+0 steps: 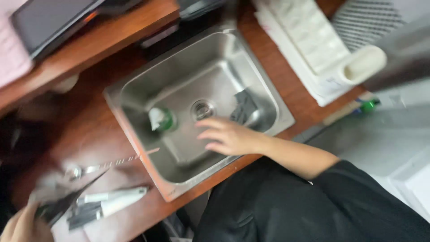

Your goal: Washing and rinsing an ice tray and kitchen utensils in a sink

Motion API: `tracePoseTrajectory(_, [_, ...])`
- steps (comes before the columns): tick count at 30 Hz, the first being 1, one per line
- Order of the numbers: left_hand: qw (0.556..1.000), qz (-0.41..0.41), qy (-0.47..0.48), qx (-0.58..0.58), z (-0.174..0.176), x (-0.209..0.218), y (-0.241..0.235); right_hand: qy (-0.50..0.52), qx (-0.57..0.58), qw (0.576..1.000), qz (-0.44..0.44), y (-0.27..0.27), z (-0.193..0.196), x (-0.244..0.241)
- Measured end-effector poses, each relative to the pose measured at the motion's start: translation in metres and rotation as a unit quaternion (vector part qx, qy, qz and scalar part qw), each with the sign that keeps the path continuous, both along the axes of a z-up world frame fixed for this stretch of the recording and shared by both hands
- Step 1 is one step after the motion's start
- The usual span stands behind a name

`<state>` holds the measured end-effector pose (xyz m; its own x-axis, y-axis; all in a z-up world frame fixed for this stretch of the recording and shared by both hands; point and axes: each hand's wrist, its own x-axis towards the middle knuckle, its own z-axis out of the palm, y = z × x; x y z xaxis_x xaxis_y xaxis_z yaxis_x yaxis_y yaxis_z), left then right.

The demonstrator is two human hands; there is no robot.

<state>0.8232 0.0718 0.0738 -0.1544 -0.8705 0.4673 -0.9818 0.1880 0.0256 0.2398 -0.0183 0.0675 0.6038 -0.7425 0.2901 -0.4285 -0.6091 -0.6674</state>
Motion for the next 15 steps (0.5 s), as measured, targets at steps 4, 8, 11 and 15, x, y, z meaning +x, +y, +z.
tracePoseTrajectory(4, [0.967,-0.146,-0.007,0.210,0.028,-0.025,-0.057,-0.093,-0.033,0.991,0.091,0.007,0.013,0.042])
tracePoseTrajectory(8, [0.948,-0.290,0.016,0.131,0.080,-0.207,-0.077,-0.093,0.006,0.993,0.073,0.019,0.013,0.072])
tracePoseTrajectory(11, [0.883,-0.425,0.111,0.167,0.101,-0.338,-0.100,-0.104,0.125,0.986,0.016,0.002,0.016,0.050])
tracePoseTrajectory(15, [0.842,-0.503,0.139,0.134,0.101,-0.449,-0.122,-0.037,0.226,0.957,-0.180,-0.001,-0.006,-0.027])
